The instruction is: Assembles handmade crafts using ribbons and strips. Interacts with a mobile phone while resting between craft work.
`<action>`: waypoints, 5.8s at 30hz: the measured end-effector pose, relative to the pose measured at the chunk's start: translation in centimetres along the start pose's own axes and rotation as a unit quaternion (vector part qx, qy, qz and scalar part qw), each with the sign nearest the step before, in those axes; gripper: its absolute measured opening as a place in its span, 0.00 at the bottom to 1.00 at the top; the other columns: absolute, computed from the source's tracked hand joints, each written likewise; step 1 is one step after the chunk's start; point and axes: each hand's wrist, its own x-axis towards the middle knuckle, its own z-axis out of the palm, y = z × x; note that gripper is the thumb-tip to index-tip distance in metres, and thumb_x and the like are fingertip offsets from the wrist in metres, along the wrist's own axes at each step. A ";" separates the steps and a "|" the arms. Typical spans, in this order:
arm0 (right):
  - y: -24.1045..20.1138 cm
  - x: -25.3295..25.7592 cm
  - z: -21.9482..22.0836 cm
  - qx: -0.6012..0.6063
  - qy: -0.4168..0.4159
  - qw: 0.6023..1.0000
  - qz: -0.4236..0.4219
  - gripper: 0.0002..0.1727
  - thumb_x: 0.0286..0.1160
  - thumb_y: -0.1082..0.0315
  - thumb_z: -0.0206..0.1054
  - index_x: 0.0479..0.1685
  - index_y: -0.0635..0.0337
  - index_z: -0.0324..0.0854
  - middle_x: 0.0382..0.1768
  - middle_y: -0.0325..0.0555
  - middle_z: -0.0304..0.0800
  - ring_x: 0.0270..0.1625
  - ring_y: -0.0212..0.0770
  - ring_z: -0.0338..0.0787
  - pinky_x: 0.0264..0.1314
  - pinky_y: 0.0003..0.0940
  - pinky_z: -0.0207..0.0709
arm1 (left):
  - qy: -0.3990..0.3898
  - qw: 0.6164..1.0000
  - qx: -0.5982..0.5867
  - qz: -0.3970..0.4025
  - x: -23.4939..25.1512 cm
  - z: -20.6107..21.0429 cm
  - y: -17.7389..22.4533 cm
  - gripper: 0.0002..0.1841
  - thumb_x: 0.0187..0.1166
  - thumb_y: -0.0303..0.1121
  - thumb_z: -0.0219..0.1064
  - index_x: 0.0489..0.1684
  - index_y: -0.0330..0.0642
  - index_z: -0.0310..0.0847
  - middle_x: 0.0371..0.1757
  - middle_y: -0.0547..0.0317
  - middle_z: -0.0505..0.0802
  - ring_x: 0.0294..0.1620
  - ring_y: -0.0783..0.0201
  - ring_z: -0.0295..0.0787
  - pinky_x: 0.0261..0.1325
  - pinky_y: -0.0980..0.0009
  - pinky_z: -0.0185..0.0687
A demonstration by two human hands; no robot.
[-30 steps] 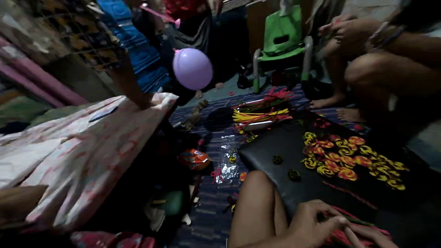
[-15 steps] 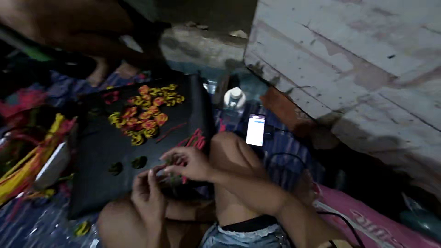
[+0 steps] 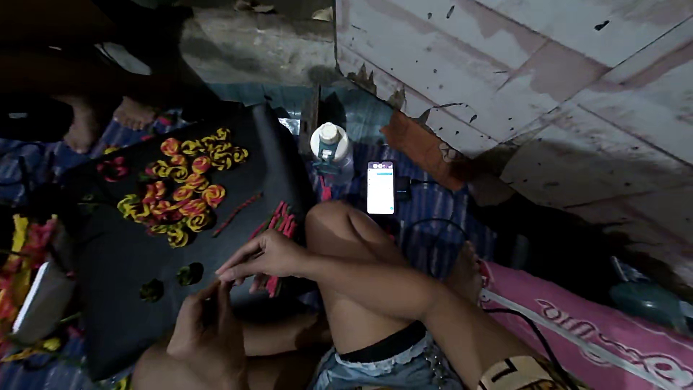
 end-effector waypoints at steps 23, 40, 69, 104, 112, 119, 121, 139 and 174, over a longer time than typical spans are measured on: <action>1.3 1.8 -1.5 -0.087 -0.092 0.985 0.119 0.08 0.83 0.76 0.65 0.49 0.76 0.83 0.38 0.48 0.91 0.34 0.29 0.90 0.43 0.25 0.86 | -0.228 0.964 0.129 -0.037 -0.2 -2.3 -1.1 0.17 0.86 0.36 0.64 0.59 0.28 0.83 0.39 0.34 0.91 0.36 0.36 0.90 0.39 0.37 0.83; 0.8 1.2 -2.5 -0.402 -0.154 0.902 -0.043 0.20 0.90 0.65 0.58 0.70 0.68 0.82 0.62 0.60 0.89 0.56 0.45 0.90 0.63 0.37 0.82 | -0.291 0.944 0.033 -0.154 -0.9 -3.3 -1.7 0.17 0.93 0.32 0.49 0.54 0.28 0.82 0.35 0.42 0.90 0.34 0.49 0.89 0.42 0.51 0.84; 1.2 1.1 -3.0 -0.471 -0.091 0.865 -0.147 0.11 0.82 0.69 0.67 0.46 0.66 0.94 0.44 0.55 0.95 0.50 0.49 0.93 0.61 0.49 0.83 | -0.310 0.940 0.013 -0.139 -1.3 -2.1 -2.5 0.20 0.94 0.38 0.49 0.46 0.28 0.82 0.29 0.46 0.85 0.30 0.52 0.84 0.37 0.52 0.80; 1.0 8.2 -10.7 -0.514 0.208 0.830 0.059 0.11 0.81 0.65 0.69 0.54 0.57 0.93 0.49 0.56 0.94 0.56 0.60 0.91 0.62 0.67 0.77 | -0.178 0.961 -0.012 -0.213 5.0 8.3 -10.7 0.17 0.86 0.37 0.65 0.64 0.37 0.86 0.60 0.41 0.90 0.58 0.47 0.90 0.64 0.49 0.84; 1.9 8.5 -11.6 -0.546 0.153 0.820 0.076 0.16 0.81 0.61 0.70 0.64 0.49 0.90 0.70 0.55 0.84 0.75 0.55 0.81 0.78 0.58 0.71 | -0.227 0.952 0.026 -0.205 6.4 10.1 -9.2 0.12 0.82 0.35 0.68 0.55 0.41 0.90 0.68 0.43 0.86 0.62 0.48 0.89 0.64 0.50 0.86; 1.5 8.1 -10.8 -0.587 0.121 0.800 0.026 0.13 0.86 0.64 0.64 0.59 0.56 0.90 0.66 0.54 0.87 0.74 0.57 0.81 0.75 0.59 0.73 | -0.269 0.949 0.058 -0.153 6.0 8.0 -8.6 0.14 0.87 0.34 0.62 0.59 0.38 0.89 0.58 0.45 0.94 0.62 0.47 0.91 0.69 0.45 0.81; 1.4 8.0 -10.2 -0.602 0.083 0.794 0.006 0.14 0.88 0.67 0.60 0.61 0.60 0.88 0.64 0.55 0.88 0.72 0.57 0.83 0.74 0.57 0.73 | -0.273 0.947 0.075 -0.154 6.0 7.1 -8.8 0.15 0.87 0.36 0.61 0.58 0.40 0.91 0.58 0.45 0.95 0.62 0.45 0.91 0.69 0.44 0.80; 2.6 5.6 -5.7 -0.655 0.017 0.661 -0.366 0.11 0.82 0.75 0.62 0.52 0.64 0.90 0.56 0.51 0.94 0.63 0.53 0.91 0.52 0.47 0.86 | -0.218 0.916 -0.279 -0.189 3.1 -3.7 -9.2 0.07 0.80 0.25 0.62 0.37 0.43 0.87 0.31 0.78 0.93 0.30 0.81 0.89 0.38 0.79 0.89; 0.4 -3.1 -6.7 -0.508 0.190 0.818 -0.193 0.14 0.83 0.63 0.67 0.59 0.55 0.92 0.55 0.46 0.94 0.64 0.46 0.89 0.75 0.48 0.75 | -0.182 0.959 -0.141 -0.162 3.8 6.6 -13.9 0.12 0.76 0.28 0.73 0.44 0.24 0.87 0.40 0.51 0.94 0.38 0.79 0.88 0.47 0.79 0.84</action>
